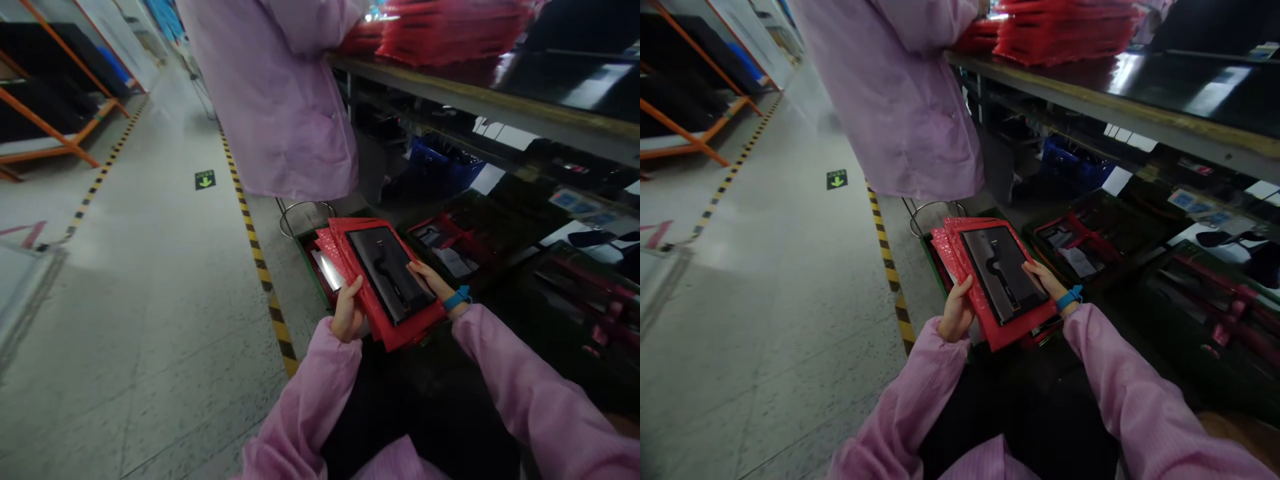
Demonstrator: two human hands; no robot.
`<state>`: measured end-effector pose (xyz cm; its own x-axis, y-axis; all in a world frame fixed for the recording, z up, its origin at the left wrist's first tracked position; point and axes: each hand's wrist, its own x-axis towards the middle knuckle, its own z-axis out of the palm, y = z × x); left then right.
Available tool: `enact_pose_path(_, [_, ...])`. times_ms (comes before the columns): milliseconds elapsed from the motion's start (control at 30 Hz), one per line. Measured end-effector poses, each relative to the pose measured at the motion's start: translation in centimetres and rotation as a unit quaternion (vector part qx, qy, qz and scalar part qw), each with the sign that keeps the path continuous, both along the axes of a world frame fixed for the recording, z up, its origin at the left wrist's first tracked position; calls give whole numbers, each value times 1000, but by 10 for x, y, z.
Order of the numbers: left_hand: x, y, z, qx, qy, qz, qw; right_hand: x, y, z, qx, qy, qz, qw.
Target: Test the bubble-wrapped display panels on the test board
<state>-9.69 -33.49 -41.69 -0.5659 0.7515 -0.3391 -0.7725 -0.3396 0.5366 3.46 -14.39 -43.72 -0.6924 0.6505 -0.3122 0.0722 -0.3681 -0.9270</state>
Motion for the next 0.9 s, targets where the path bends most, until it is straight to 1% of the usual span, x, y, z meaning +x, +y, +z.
enact_pose_path(100, [-1,5,-9,-10,13,8,1000,0,6,-11,-13,-6,-13,1000])
enact_pose_path(200, [-5,7,-16,-27,12,26,999,-1,4,-22,-28,-12,-15,999])
enact_pose_path(267, [-9,5,-20,-34,-13,10,999,-2,-1,-32,-38,-17,-16,999])
enact_pose_path(367, [-18,-1,-27,-62,-53,-33,996,-6,-7,-50,-50,-31,-20,998])
enact_pose_path(433, [-24,-5,-32,-73,-47,-32,996,-7,-10,-60,-56,-44,-23,997])
enact_pose_path(500, [-29,-9,-39,-72,-24,-19,997,-8,-12,-68,-62,-56,-20,996])
enact_pose_path(600, [-35,-12,-50,-75,4,-9,997,-9,-12,-70,-72,-73,-3,995])
enact_pose_path(767, [-43,-16,-76,-109,-9,-17,994,-12,-4,-61,-81,-92,30,992])
enact_pose_path(900, [-56,-20,-96,-135,-7,-7,991,-4,15,-56,-72,-109,4,991])
